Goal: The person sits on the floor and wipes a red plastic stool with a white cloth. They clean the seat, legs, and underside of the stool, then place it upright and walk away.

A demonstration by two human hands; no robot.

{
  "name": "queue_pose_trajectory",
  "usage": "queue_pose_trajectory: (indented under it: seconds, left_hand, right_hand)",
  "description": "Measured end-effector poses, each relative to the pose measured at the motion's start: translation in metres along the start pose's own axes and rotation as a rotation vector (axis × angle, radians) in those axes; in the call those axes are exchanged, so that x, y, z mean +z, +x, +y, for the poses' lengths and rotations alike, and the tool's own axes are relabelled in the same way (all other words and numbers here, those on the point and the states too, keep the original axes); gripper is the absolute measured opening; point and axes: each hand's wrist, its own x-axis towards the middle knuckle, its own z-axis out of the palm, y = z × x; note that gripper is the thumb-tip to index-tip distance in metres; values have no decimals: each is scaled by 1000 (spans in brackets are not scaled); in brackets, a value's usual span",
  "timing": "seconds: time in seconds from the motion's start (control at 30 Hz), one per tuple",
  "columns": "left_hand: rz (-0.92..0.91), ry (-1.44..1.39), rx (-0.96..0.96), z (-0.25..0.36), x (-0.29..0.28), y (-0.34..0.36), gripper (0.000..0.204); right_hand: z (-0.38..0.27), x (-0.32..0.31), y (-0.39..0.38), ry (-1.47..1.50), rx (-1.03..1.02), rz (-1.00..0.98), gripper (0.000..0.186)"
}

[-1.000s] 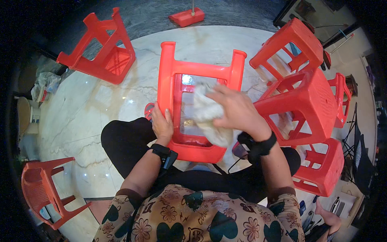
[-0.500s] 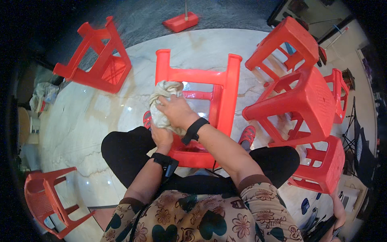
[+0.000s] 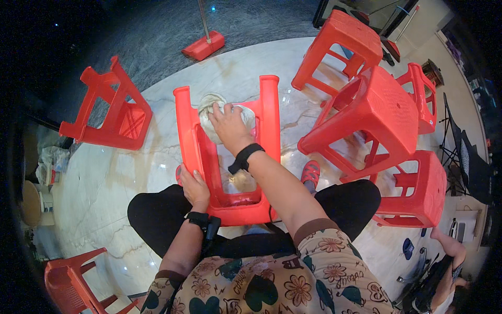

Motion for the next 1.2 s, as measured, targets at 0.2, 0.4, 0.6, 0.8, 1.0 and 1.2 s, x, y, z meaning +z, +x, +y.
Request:
queue_pose_trajectory:
  seconds: [0.2, 0.4, 0.6, 0.8, 1.0, 1.2]
  left_hand:
    - [5, -23, 11, -3, 0, 2, 56]
    - [3, -5, 33, -4, 1, 0, 54]
    - [11, 29, 22, -4, -1, 1, 54]
    - [18, 23, 35, -12, 6, 1, 54]
    - [-46, 26, -33, -3, -1, 5, 57]
    - [-31, 41, -16, 3, -1, 3, 56]
  right_hand:
    - [45, -32, 2, 539, 119, -307, 60]
    - [157, -75, -30, 219, 427, -86, 51]
    - [171, -43, -10, 166, 280, -118, 68]
    - [133, 42, -25, 337, 301, -221, 83]
    - [131, 38, -39, 414, 329, -160, 78]
    - [106, 41, -129, 749, 363, -106, 80]
